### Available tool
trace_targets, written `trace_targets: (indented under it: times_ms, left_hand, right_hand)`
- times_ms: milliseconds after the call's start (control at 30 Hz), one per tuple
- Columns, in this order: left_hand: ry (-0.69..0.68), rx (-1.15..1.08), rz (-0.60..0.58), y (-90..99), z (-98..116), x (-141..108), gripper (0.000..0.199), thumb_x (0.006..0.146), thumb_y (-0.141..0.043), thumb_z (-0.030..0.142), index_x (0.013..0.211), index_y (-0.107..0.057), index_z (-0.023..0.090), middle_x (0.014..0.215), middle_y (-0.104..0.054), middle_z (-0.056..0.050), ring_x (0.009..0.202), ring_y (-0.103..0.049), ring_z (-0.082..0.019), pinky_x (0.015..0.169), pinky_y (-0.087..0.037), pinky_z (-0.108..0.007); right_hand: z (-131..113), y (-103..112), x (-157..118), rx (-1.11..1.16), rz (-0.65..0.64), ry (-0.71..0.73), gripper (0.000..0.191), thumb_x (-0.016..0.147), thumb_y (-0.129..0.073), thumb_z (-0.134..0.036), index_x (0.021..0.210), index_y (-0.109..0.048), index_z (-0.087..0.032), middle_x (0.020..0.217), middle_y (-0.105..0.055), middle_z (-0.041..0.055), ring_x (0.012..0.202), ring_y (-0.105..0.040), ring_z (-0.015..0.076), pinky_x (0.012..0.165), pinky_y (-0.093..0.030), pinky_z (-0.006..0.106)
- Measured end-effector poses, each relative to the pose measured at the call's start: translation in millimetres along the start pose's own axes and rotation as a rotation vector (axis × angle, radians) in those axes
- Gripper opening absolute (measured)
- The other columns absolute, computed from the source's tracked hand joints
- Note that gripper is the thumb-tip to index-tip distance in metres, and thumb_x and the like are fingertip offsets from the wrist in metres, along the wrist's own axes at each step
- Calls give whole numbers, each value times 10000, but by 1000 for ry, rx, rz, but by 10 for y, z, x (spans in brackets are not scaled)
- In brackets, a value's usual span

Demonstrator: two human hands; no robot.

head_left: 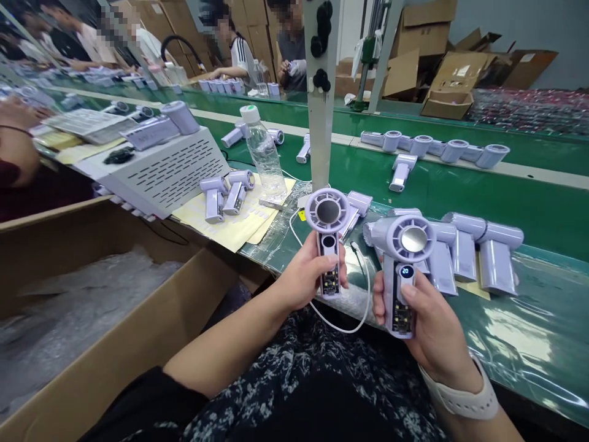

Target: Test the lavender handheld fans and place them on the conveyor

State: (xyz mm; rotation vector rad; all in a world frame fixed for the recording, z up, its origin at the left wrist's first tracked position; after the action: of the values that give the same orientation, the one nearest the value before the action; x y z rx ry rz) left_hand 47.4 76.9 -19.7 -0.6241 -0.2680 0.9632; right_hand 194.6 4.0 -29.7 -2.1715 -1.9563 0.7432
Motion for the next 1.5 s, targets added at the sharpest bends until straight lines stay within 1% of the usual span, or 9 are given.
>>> trace_targets:
  times_ms: [200, 333, 433, 567, 800, 1000, 1200, 1400, 1500]
  left_hand:
    - [-8, 52, -129, -96, 151, -39, 366, 838, -793, 361, 1071, -559, 202, 843, -602, 17, 636, -640, -127, 633, -597, -307]
    - [-53, 79, -139, -108, 269, -10, 328, 850, -771, 337, 1043, -543, 200, 875, -604, 11, 706, -660, -140, 744, -625, -369]
    - [-68, 95, -74, -45, 218, 34, 365, 833, -767, 329, 1059, -511, 204, 846, -603, 28, 646, -646, -127, 679, -608, -337]
    - [-36, 109, 54, 63, 60, 63, 386, 822, -773, 327, 1041, -480, 204, 896, -596, 26, 669, -642, -124, 675, -607, -339]
    - [41, 81, 63, 24, -40, 91, 434, 793, -785, 318, 1061, -462, 209, 871, -592, 28, 646, -625, -119, 613, -553, -299]
    - [23, 6, -69, -158, 54, 11, 453, 805, -783, 329, 1131, -496, 202, 876, -604, 24, 655, -643, -134, 618, -569, -314]
    - [31, 12, 24, -32, 42, 16, 413, 827, -779, 328, 1109, -502, 208, 883, -599, 20, 668, -642, -133, 639, -581, -316]
    - [48, -53, -140, -96, 1, -31, 486, 834, -811, 272, 1217, -519, 213, 961, -606, 10, 761, -675, -140, 688, -590, -305]
    - [29, 43, -149, -91, -10, -14, 456, 863, -802, 300, 1208, -518, 211, 976, -625, 1, 784, -699, -152, 726, -582, -318]
  right_hand:
    - [-42, -34, -82, -42, -98, 41, 213, 967, -691, -438, 1070, -713, -253, 944, -686, 39, 675, -624, 151, 573, -566, 253]
    - [-98, -34, -76, -75, -56, 37, 198, 974, -687, -439, 1033, -734, -256, 850, -691, 37, 653, -612, 153, 593, -556, 254]
    - [-106, -57, -60, -73, -63, 24, 221, 948, -712, -457, 1010, -745, -247, 795, -689, 45, 659, -615, 168, 603, -559, 262]
    - [-58, -16, -70, -28, -54, 10, 232, 937, -716, -448, 1040, -737, -242, 899, -687, 55, 717, -619, 180, 626, -575, 280]
    - [-29, 103, -115, 13, -12, 29, 202, 958, -694, -406, 1094, -731, -261, 1002, -681, 62, 750, -651, 202, 619, -598, 320]
    - [-65, 31, -130, -15, -59, 37, 226, 966, -688, -419, 1076, -735, -227, 921, -711, 64, 667, -654, 182, 561, -579, 298]
    - [3, 48, -55, 56, -28, -5, 233, 961, -710, -410, 1099, -736, -224, 938, -710, 55, 692, -651, 166, 579, -575, 281]
    - [35, 17, -63, 115, 10, -40, 240, 929, -729, -424, 997, -731, -194, 864, -719, 57, 624, -618, 153, 560, -561, 278]
    - [11, 34, -79, 123, 44, -32, 285, 905, -742, -449, 1031, -718, -195, 921, -726, 67, 645, -639, 162, 538, -571, 274]
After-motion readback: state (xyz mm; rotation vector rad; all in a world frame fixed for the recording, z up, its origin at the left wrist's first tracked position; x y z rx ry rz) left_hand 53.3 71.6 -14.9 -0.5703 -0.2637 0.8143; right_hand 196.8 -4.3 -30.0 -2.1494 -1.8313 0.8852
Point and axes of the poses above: each hand's wrist, its own x-axis towards the middle knuckle, its own y-axis out of the back of the hand, z = x × y, the point moved 8 cm from there along x, towards the middle knuckle
